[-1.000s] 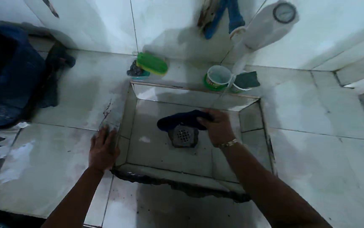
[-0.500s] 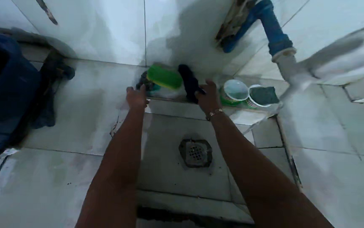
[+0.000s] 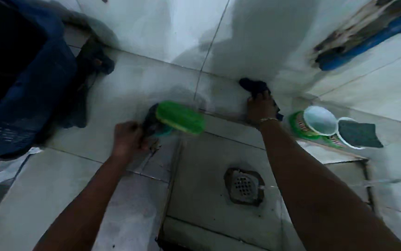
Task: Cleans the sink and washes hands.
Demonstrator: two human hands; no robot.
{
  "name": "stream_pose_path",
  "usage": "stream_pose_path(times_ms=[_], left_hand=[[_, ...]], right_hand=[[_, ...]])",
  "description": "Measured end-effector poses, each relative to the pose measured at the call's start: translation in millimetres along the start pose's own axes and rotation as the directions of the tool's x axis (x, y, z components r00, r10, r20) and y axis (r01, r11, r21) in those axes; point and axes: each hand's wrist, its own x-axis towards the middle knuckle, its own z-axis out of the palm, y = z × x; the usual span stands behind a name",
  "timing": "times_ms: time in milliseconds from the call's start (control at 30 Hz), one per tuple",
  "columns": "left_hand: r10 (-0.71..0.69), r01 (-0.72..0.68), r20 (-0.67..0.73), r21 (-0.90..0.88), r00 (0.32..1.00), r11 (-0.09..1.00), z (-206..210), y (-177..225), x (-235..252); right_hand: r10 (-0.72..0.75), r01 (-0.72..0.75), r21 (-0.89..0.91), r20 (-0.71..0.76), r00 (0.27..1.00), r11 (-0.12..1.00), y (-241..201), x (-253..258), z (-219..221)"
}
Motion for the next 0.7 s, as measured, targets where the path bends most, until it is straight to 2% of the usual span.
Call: stream_pose_path(times_ms=[100,200,267,333,367,433,467,500,567,633,700], left_hand=[[0.023,-0.026,-0.108,-0.034,0.994,0.999,-57,-56,-49],[0.113,-0.128,-0.225,-0.054,0.968,0.990,-82,-104,-86],[0.260,-0.281,-0.302,-0.026,0.917,0.959,-83,-133,-97],[0.471,-0.484,-0.329,0.046,0.818,0.874,-80,-156,-97],[0.535,-0.548,-0.328,0.061,0.778,0.834,-79,-161,-95],[0.611,-0.624,-0.308,0.065,0.730,0.779,-81,-169,-91],[0.641,-0.657,-0.290,0.052,0.711,0.752,-82,-172,-88],[0.666,-0.683,-0.262,0.036,0.698,0.730,-84,-173,-86],[0.696,-0.708,-0.185,0.006,0.693,0.706,-87,-176,-83],[0.680,-0.684,-0.156,0.037,0.716,0.728,-88,-180,-84],[0.669,-0.666,-0.159,0.080,0.726,0.742,-88,-178,-86]], right_hand=[[-0.075,0.075,-0.024,-0.011,0.997,0.997,-49,-7,8],[-0.223,0.224,0.105,-0.023,0.975,0.969,-126,-17,13],[-0.279,0.288,0.224,-0.072,0.958,0.931,-184,-24,9],[-0.360,0.396,0.294,-0.171,0.917,0.870,-247,-32,6],[-0.420,0.454,0.303,-0.176,0.891,0.838,-276,-36,9],[-0.578,0.572,0.247,-0.052,0.814,0.783,-320,-47,34],[-0.658,0.641,0.182,0.043,0.752,0.745,-334,-50,55],[-0.705,0.693,0.130,0.133,0.697,0.709,-342,-52,77],[-0.709,0.716,0.059,0.211,0.672,0.696,-336,-49,107],[-0.698,0.701,0.035,0.136,0.703,0.712,-316,-27,106],[-0.677,0.676,0.036,0.033,0.735,0.736,-275,4,90]])
